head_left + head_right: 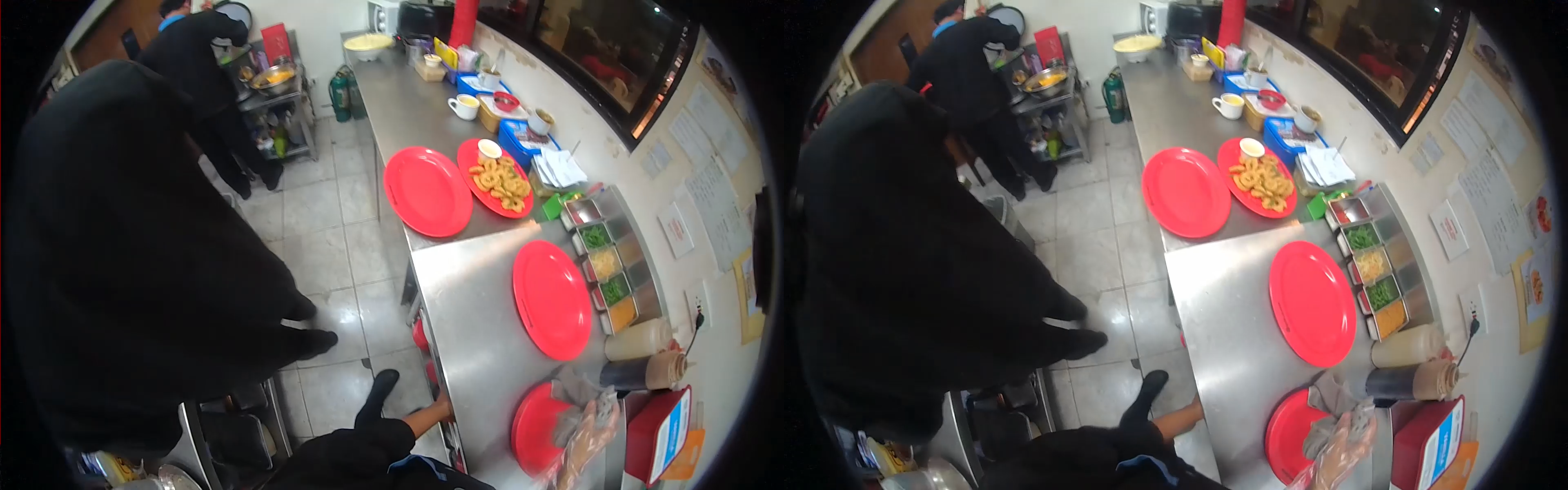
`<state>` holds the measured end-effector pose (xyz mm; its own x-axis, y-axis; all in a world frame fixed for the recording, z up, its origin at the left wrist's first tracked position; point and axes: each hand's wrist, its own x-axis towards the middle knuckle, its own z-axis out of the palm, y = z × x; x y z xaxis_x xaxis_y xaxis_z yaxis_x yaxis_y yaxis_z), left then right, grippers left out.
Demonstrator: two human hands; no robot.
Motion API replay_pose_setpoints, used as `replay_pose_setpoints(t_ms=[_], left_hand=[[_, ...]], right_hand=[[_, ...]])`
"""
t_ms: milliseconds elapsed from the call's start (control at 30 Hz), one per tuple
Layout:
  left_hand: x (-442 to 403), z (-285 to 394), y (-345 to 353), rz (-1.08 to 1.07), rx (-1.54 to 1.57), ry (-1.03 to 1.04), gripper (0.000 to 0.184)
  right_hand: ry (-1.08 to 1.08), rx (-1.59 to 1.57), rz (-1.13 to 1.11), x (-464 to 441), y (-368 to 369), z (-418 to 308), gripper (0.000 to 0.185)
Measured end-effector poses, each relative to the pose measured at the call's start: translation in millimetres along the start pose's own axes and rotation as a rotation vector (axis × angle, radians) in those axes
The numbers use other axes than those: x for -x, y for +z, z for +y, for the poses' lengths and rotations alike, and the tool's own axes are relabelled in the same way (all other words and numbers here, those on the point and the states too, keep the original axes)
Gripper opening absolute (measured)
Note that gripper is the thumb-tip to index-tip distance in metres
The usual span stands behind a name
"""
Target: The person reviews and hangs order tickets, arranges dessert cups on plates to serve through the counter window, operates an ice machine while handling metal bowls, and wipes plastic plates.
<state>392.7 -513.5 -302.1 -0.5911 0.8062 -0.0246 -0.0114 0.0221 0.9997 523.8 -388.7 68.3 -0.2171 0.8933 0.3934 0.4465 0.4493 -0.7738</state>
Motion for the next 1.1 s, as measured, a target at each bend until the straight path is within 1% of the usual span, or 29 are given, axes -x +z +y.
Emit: replay_pose_setpoints(t_ms=[33,67,100,133,200,267,333,367,400,433,467,500,533,600,667,733,767,800,833,867,900,967,1000,1033,1067,1100], left_hand=[[2,3,-2,0.06,0.004,0.015,0.038],[3,4,-6,0.148,-0.002,0.042,0.038],[2,4,-12,0.285,-0.035,0.084,0.036],[3,14,-21,0.304,-0.056,0.097,0.036],[25,56,-40,0.38,0.137,-0.306,0.03],[51,133,-82,0.533,-0.108,-0.362,0.028],[68,107,-132,0.798,-0.057,-0.111,0.029],[82,166,-158,0.842,-0.123,-0.22,0.034],[93,198,-179,0.911,-0.179,-0.139,0.038],[102,226,-193,0.986,-0.122,-0.087,0.038],[110,253,-204,1.06,-0.065,-0.041,0.039],[116,278,-211,1.093,-0.098,-0.021,0.039],[121,299,-217,1.125,-0.129,-0.01,0.038],[128,327,-222,1.093,-0.043,0.036,0.036],[129,341,-239,1.046,0.102,0.108,0.032],[134,340,-251,1.066,0.102,0.091,0.031],[133,338,-257,1.071,0.095,0.097,0.03],[132,335,-263,1.08,0.102,0.136,0.032],[130,345,-268,1.129,0.062,0.16,0.034],[129,357,-289,1.171,0.025,0.195,0.036],[131,357,-305,1.17,0.03,0.203,0.036],[134,357,-339,1.209,-0.042,0.191,0.037],[133,351,-353,1.215,-0.04,0.208,0.037],[131,342,-371,1.244,-0.093,0.229,0.037],[125,336,-392,1.28,-0.147,0.262,0.037],[121,331,-404,1.289,-0.192,0.185,0.036]], right_hand=[[-0.018,-0.184,-0.031,5,2,0,0.046],[-0.023,-0.218,-0.039,9,11,-18,0.046],[-0.027,-0.238,-0.044,18,21,-52,0.047],[-0.03,-0.254,-0.046,26,28,-83,0.047],[-0.039,-0.299,-0.051,29,31,-77,0.048],[-0.113,-0.162,-0.282,42,44,-20,0.05],[0.057,-0.401,-0.739,54,62,-35,0.051],[0.16,-0.376,-0.88,65,77,-54,0.051],[0.1,-0.591,-1.03,80,96,-71,0.054],[0.069,-0.809,-1.2,92,113,-93,0.058],[-0.298,-0.649,-1.337,94,122,-118,0.067],[-0.574,-0.498,-1.371,110,138,-135,0.071],[-0.845,-0.339,-1.394,131,162,-143,0.075],[-1.074,-0.312,-1.198,172,198,-145,0.076],[-1.048,-0.471,-1.181,167,226,-167,0.072],[-0.925,-0.372,-1.097,163,268,-192,0.07],[-0.904,-0.329,-0.971,156,289,-204,0.066],[-0.823,-0.357,-0.961,144,296,-210,0.062],[-0.742,-0.389,-0.948,133,302,-217,0.057],[-0.758,-0.36,-0.938,123,328,-197,0.052],[-0.774,-0.331,-0.928,113,353,-176,0.046],[-0.883,-0.135,-0.845,114,387,-142,0.04],[-0.829,-0.099,-0.88,108,369,-162,0.041],[-0.855,-0.119,-0.857,103,353,-192,0.041],[-0.691,-0.282,-0.971,97,340,-223,0.04],[-0.525,-0.441,-1.091,95,341,-245,0.039]])
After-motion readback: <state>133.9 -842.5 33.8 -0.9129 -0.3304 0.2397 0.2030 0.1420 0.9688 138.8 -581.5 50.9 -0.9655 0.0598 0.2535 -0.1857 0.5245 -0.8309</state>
